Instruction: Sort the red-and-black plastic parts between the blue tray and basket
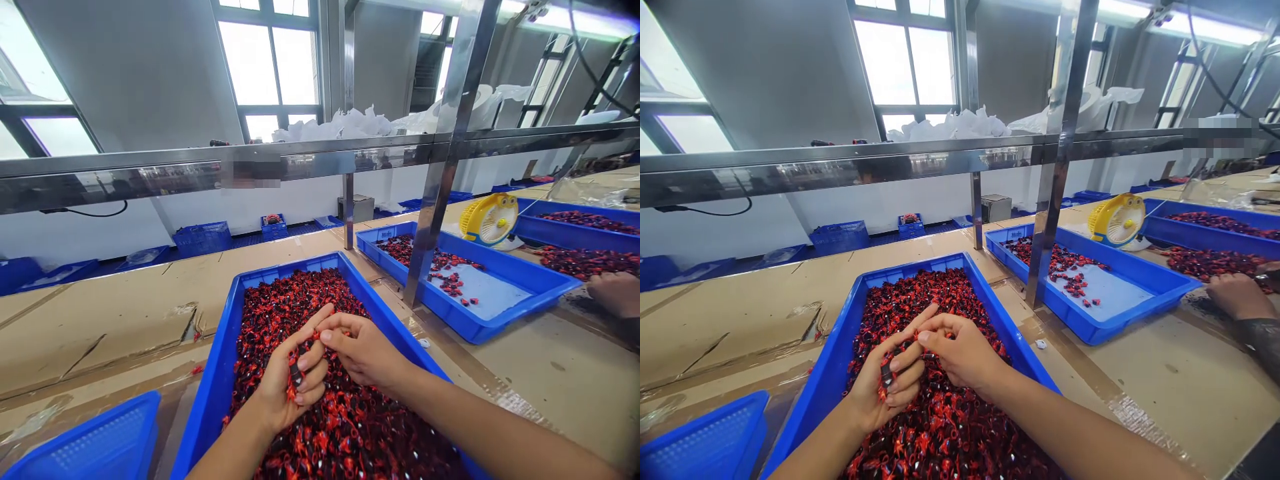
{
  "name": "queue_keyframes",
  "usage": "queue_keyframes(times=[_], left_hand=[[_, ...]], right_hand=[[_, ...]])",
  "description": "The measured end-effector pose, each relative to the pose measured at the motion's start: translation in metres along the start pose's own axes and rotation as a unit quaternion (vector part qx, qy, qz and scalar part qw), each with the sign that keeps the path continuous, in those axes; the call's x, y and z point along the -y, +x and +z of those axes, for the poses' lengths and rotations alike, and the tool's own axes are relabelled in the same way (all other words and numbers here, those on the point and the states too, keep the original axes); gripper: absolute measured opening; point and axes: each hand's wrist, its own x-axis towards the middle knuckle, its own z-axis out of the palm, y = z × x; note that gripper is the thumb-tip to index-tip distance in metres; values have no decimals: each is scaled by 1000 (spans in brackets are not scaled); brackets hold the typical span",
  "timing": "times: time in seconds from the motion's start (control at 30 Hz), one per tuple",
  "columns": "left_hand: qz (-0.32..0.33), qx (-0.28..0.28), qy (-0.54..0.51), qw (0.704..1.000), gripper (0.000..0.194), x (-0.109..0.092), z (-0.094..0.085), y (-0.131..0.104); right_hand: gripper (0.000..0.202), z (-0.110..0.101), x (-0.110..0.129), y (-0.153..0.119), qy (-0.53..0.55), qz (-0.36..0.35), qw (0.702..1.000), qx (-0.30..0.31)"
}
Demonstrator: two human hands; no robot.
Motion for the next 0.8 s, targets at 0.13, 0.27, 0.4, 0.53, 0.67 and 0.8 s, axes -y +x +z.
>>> queue_keyframes(times=[0.13,0.27,0.4,0.53,0.67,0.8], left_hand=[[-8,28,31,999,50,1,3,-3],[-13,9,106,994,51,2,9,-5],[-9,-117,110,987,40,4,2,5],[-30,-226,100,968,23,9,-14,15],[-15,-242,95,966,18,10,-22,16],[-5,-231,76,970,14,6,-20,13]], right_hand=[[30,-1,-2,1,-50,22,998,10],[33,0,-3,2,-114,-4,993,-10],[23,-3,5,1,-206,-117,964,-120],[16,-12,13,-8,-359,-240,890,-149],[21,-15,10,-17,-624,-356,686,-119],[26,-9,9,-18,-670,-355,641,-120]])
